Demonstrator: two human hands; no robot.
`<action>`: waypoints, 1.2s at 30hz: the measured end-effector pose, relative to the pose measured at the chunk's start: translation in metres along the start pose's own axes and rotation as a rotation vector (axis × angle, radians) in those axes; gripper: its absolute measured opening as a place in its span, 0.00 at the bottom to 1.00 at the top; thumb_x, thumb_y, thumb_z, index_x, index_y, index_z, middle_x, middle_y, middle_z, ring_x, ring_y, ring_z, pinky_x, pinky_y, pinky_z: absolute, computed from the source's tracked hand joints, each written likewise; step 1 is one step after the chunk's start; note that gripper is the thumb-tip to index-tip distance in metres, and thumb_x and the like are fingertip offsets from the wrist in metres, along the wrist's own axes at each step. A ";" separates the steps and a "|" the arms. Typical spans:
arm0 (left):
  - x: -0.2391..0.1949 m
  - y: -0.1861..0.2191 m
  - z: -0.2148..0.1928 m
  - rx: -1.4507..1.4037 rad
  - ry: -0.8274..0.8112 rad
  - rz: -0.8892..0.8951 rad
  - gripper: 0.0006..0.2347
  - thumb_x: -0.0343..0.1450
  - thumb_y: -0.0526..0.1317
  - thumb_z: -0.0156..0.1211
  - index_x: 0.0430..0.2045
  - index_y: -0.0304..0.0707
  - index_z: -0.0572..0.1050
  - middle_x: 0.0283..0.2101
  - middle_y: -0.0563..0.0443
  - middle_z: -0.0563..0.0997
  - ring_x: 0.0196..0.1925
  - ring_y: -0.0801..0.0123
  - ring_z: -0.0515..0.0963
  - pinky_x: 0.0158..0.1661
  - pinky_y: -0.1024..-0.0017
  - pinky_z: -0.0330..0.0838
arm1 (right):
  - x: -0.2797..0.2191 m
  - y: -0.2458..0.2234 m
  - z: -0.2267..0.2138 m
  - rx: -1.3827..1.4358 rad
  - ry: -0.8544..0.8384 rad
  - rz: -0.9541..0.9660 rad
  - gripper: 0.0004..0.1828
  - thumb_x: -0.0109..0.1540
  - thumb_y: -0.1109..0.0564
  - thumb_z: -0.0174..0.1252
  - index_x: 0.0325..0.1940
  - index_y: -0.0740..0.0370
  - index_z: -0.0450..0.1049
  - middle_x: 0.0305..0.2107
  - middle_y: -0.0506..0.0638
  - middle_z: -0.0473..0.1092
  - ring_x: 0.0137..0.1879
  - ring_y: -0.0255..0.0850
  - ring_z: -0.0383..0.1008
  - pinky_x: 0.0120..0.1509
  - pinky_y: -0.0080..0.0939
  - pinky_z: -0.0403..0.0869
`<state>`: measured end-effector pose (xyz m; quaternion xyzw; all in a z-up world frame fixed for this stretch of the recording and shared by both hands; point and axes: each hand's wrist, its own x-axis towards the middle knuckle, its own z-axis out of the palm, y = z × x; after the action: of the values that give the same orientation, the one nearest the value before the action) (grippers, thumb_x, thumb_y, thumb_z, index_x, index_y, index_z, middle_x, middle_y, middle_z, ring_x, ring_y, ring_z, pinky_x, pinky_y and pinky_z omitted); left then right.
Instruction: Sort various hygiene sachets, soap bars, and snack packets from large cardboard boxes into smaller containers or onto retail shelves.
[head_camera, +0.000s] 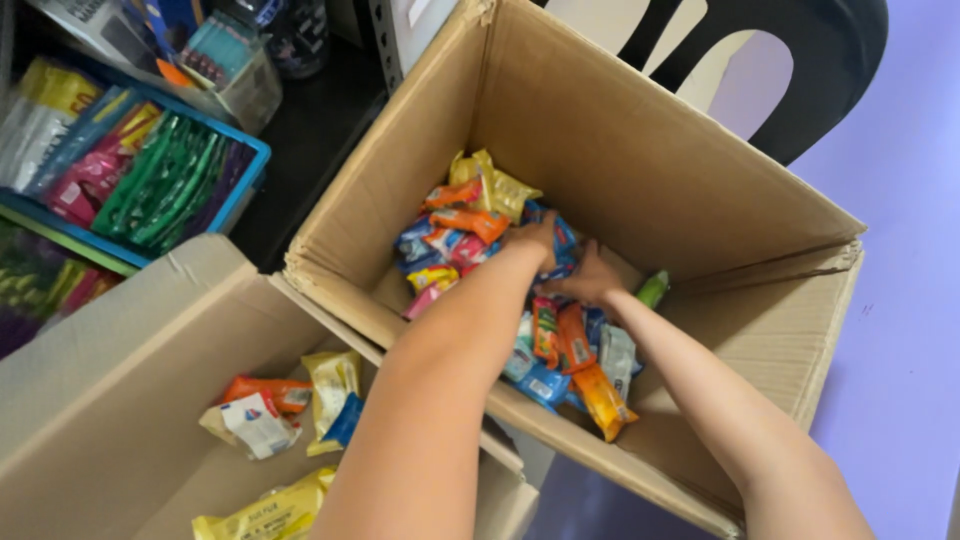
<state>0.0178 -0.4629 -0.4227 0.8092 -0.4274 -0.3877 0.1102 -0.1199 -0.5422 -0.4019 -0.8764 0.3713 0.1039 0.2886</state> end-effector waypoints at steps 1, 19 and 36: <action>-0.001 0.001 0.004 -0.018 0.001 -0.017 0.49 0.58 0.38 0.72 0.75 0.56 0.46 0.73 0.37 0.62 0.72 0.44 0.68 0.67 0.46 0.62 | 0.000 0.003 0.002 0.080 0.006 0.046 0.74 0.31 0.36 0.85 0.69 0.68 0.53 0.57 0.66 0.69 0.63 0.55 0.71 0.68 0.47 0.69; 0.083 -0.036 0.066 -0.416 -0.051 -0.240 0.41 0.60 0.44 0.58 0.70 0.35 0.48 0.77 0.38 0.47 0.73 0.47 0.59 0.68 0.55 0.61 | 0.021 0.026 0.025 -0.062 -0.099 -0.252 0.73 0.37 0.44 0.91 0.74 0.67 0.52 0.68 0.78 0.45 0.75 0.66 0.49 0.73 0.54 0.58; 0.045 -0.014 0.030 -0.574 -0.020 -0.117 0.37 0.44 0.31 0.66 0.53 0.30 0.71 0.54 0.35 0.79 0.55 0.50 0.80 0.47 0.58 0.80 | -0.022 -0.031 -0.009 0.365 -0.210 -0.091 0.76 0.34 0.53 0.81 0.80 0.58 0.45 0.62 0.58 0.68 0.67 0.48 0.69 0.72 0.46 0.68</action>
<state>0.0195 -0.4846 -0.4736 0.7645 -0.2539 -0.5063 0.3078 -0.1135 -0.5166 -0.3726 -0.8099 0.3120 0.1125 0.4838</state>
